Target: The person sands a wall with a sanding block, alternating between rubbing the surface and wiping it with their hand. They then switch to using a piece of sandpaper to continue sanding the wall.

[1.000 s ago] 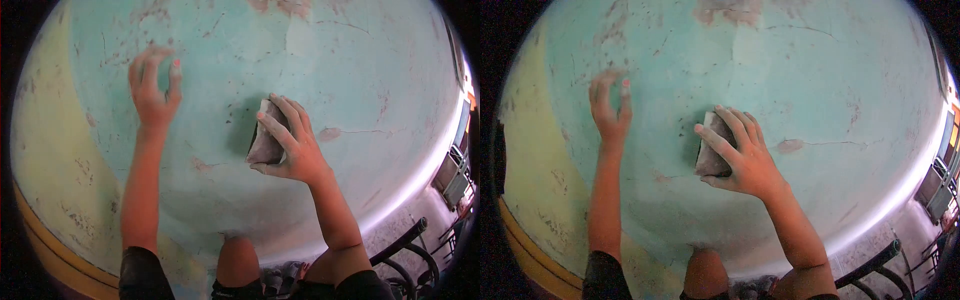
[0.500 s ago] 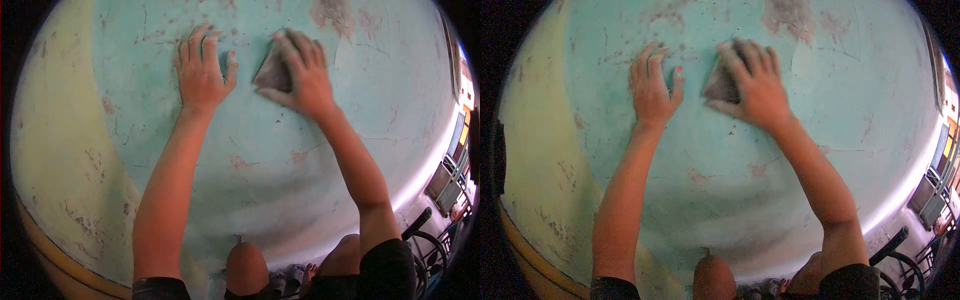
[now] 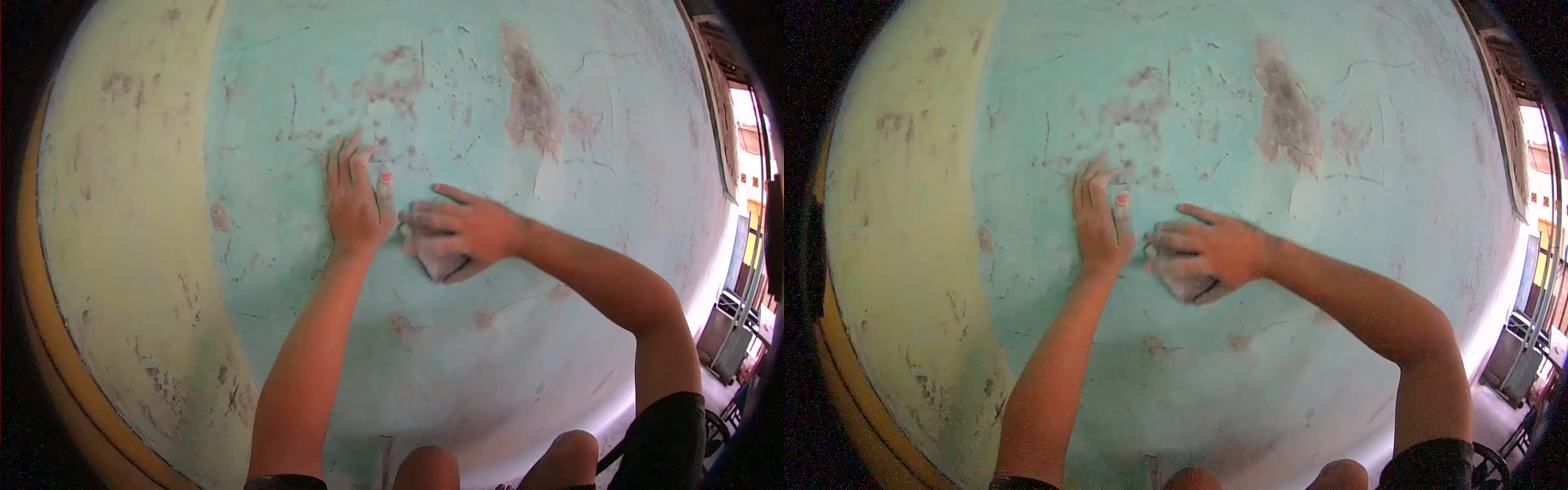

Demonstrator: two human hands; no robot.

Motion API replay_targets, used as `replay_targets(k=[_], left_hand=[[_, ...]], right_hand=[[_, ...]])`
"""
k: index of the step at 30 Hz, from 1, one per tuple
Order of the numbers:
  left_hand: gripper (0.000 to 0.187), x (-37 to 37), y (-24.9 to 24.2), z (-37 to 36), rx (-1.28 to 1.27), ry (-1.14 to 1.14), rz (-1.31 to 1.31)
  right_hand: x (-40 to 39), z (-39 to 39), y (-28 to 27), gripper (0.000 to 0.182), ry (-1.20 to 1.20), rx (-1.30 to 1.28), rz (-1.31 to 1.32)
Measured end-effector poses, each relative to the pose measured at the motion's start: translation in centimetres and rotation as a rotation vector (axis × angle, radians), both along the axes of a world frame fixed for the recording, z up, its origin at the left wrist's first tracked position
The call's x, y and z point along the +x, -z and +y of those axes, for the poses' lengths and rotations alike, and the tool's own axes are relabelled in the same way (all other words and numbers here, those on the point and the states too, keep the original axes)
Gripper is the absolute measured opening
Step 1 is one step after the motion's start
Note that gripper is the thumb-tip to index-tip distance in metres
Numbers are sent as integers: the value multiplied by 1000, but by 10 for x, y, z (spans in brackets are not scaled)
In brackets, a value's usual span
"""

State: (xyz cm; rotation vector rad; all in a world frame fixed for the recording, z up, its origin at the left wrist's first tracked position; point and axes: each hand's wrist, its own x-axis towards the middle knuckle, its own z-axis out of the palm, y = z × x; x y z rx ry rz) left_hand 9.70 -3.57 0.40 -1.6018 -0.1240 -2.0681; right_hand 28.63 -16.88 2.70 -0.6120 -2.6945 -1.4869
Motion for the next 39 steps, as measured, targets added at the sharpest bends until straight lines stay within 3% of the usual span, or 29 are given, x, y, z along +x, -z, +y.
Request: replay_targets(k=[2, 3, 4, 6, 9, 10, 12, 16, 17, 20, 22, 24, 25, 26, 28, 31, 34, 35, 38, 39], left_hand=[[36, 2, 3, 0, -11, -7, -17], [37, 2, 2, 0, -24, -11, -29], [37, 3, 1, 0, -25, -12, -37], [38, 2, 1, 1, -10, -39, -41], [39, 2, 1, -1, -11, -40, -44], [39, -1, 1, 0, -11, -50, -53], [38, 2, 2, -3, -34, 21, -35], [36, 4, 2, -4, 1, -2, -58], [36, 4, 2, -4, -8, -6, -55], [37, 2, 1, -2, -25, -10, -47], [36, 3, -2, -3, -51, 10, -62], [36, 3, 0, 2, -28, 5, -72], [36, 4, 2, 1, -56, 9, -75], [36, 3, 1, -1, -62, -3, -74], [36, 3, 1, 0, -71, -27, -63], [37, 2, -1, 2, -57, -6, -61], [39, 4, -1, 0, -48, 17, -65], [39, 2, -1, 0, -55, -14, -69], [41, 3, 1, 0, -73, -61, -80], [41, 4, 0, 1, -71, -87, -89]], right_hand=[[3, -4, -37, 84, -7, 97, 242], [8, 3, -56, 92, -138, 283, 358], [16, 6, -61, 94, -36, 401, 624], [2, 5, -59, 91, -60, 515, 591], [-3, 2, -35, 90, 52, 258, -39], [-3, 2, -44, 90, 41, 259, -47], [2, 1, -77, 91, -15, 45, 58], [2, 5, -112, 93, -21, 536, 643], [1, 8, -107, 93, -23, 535, 650], [-10, 7, -75, 87, 67, 280, 14], [-24, -13, -76, 87, 111, 25, -32], [13, 12, -105, 86, 25, 342, 140], [13, 14, -109, 82, 34, 386, 511], [-1, 9, -104, 78, -5, 596, 675], [-3, 15, -88, 81, 33, 582, 540], [-11, 2, -55, 85, 104, 246, -46], [16, 0, -76, 87, 79, 209, 140], [19, -5, -79, 90, 20, 342, 390], [20, -5, -58, 89, 69, 529, 520], [17, -3, -41, 84, 64, 442, 353]])
